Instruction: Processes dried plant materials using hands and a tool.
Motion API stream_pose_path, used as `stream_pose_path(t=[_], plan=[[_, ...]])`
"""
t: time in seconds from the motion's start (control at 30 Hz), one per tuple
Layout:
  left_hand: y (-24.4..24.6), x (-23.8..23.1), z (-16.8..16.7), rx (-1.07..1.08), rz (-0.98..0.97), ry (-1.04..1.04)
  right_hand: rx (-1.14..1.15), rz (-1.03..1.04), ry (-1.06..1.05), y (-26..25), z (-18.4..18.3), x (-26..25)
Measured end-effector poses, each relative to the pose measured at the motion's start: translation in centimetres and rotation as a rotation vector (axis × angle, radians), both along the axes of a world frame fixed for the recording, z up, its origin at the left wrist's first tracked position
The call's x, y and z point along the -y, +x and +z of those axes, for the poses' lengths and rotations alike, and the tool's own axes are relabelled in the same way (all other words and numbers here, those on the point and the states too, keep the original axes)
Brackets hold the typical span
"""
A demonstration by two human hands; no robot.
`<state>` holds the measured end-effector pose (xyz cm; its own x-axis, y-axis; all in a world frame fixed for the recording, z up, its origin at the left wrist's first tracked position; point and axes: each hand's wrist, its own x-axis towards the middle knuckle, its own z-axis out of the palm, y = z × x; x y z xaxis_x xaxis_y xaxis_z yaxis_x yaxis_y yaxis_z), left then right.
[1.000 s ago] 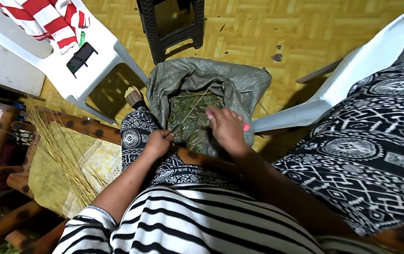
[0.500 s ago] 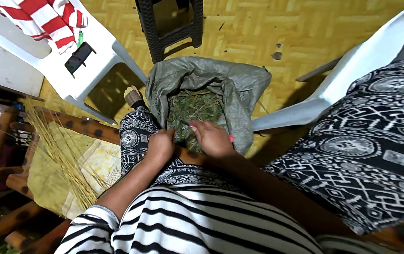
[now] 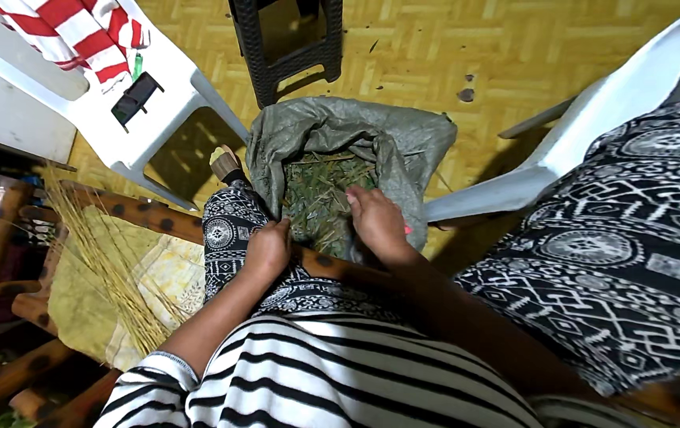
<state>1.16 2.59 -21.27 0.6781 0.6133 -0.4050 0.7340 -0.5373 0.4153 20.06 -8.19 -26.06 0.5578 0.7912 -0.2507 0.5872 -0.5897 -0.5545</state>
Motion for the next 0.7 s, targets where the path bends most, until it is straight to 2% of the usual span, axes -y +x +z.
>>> stream_pose_path(t=[0.07, 0.2, 0.4, 0.5, 0.7], plan=[[0.1, -0.3, 0.5, -0.015, 0.047, -0.11, -0.127, -0.007, 0.034, -0.3, 0.5, -0.1], [0.2, -0.4, 1.2, 0.049, 0.107, -0.22, -0.537, -0.027, 0.102, -1.6, 0.8, 0.1], [0.4, -0.5, 1.4, 0.057, 0.167, -0.345, -0.893, -0.096, 0.174, -2.3, 0.7, -0.1], [0.6, -0.6, 1.2, 0.053, 0.195, -0.407, -0.95, -0.157, 0.188, -2.7, 0.8, -0.2], [0.7, -1.0, 1.5, 0.123, 0.353, -0.688, -0.916, -0.219, 0.262, -2.6, 0.3, 0.0]])
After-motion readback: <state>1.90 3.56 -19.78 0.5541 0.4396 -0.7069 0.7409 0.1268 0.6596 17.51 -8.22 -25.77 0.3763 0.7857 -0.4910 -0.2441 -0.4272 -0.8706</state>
